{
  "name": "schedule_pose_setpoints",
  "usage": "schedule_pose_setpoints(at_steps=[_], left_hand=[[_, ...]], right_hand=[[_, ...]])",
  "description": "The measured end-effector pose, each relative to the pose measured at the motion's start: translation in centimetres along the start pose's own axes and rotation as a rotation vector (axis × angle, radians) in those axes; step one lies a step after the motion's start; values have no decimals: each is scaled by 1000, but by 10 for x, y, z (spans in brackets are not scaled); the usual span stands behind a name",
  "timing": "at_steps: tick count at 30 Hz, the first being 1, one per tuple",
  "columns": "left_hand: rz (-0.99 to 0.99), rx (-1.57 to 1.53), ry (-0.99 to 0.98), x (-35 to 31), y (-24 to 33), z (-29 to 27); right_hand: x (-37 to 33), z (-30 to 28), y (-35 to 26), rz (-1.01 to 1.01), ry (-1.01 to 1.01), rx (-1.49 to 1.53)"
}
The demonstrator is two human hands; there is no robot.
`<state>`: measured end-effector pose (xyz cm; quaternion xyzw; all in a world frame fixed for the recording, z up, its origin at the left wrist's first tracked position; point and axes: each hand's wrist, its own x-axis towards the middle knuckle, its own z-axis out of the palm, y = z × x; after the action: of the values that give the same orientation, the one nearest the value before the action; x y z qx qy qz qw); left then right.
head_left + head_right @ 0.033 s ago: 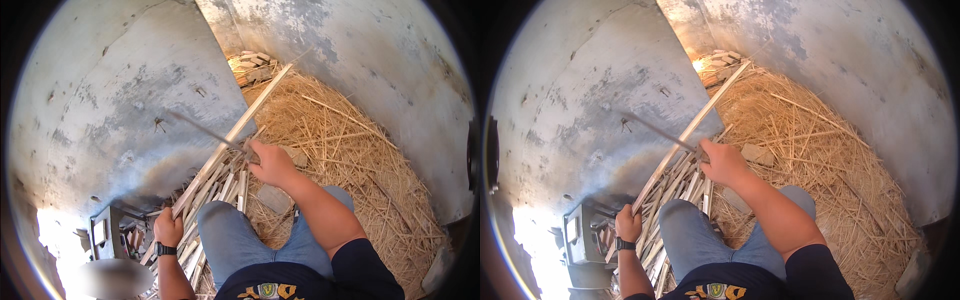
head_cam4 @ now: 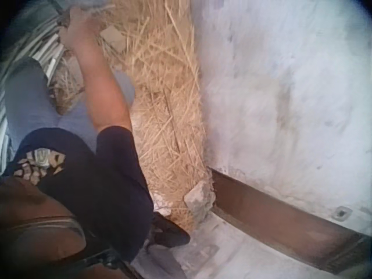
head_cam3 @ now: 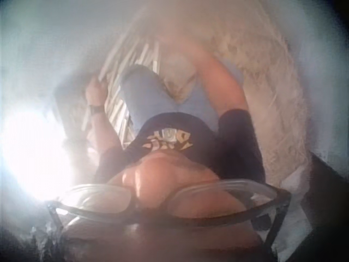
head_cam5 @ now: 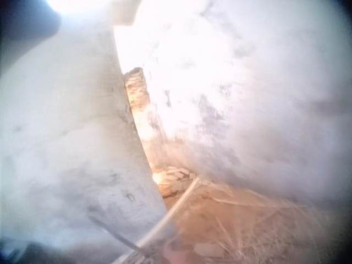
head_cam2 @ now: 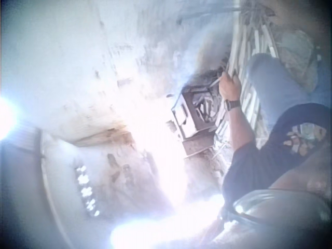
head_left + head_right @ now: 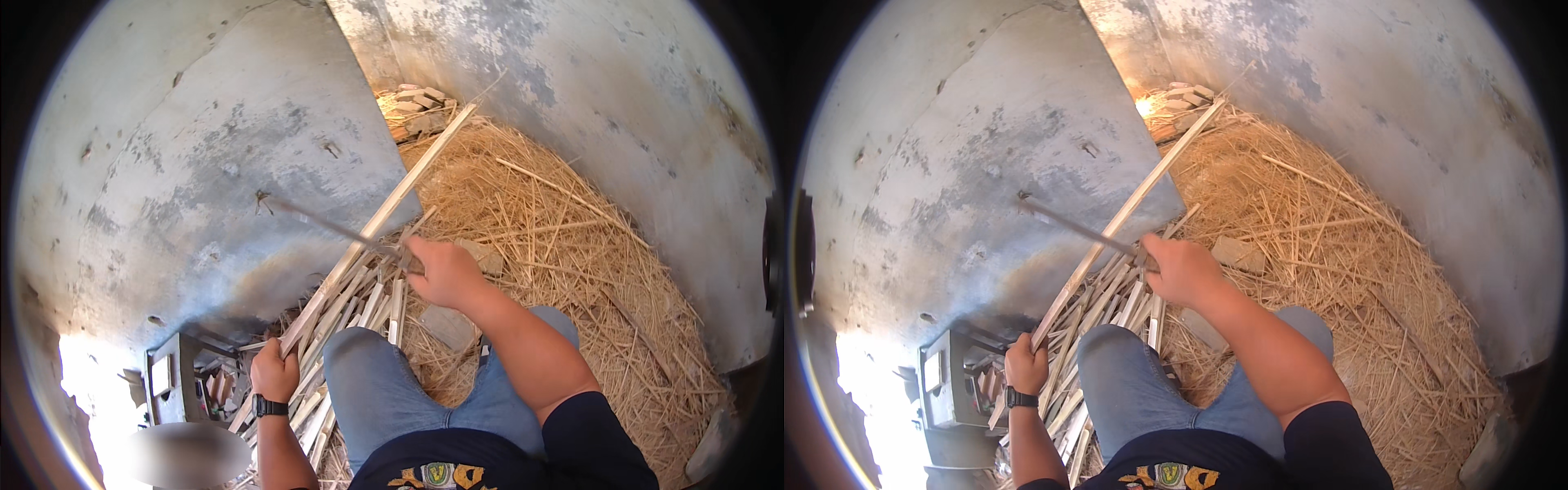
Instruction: The person sits on a bed of straw and uses a machete to split long bamboo poles into thin strips. They hold the bamboo with one hand and repeatedly strike it with the machete to separate the material, accumulating a pile of split bamboo pieces.
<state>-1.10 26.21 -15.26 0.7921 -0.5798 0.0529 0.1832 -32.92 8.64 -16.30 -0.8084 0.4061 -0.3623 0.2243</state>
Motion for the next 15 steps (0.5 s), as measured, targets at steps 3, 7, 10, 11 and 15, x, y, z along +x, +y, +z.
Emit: schedule_pose_setpoints(at_steps=[3, 7, 10, 11, 15], left_hand=[[-114, -58, -19, -1, 2, -3], [-64, -14, 72, -10, -27, -14], [-143, 21, 57, -22, -35, -15], [-153, 14, 51, -24, -35, -13], [-122, -71, 80, -19, -29, 8]], right_hand=[[1, 7, -1, -159, -37, -219], [28, 11, 42, -221, 65, -264], [37, -9, 47, 133, 11, -306], [35, -8, 46, 136, 17, -318], [21, 30, 28, -10, -25, -217]])
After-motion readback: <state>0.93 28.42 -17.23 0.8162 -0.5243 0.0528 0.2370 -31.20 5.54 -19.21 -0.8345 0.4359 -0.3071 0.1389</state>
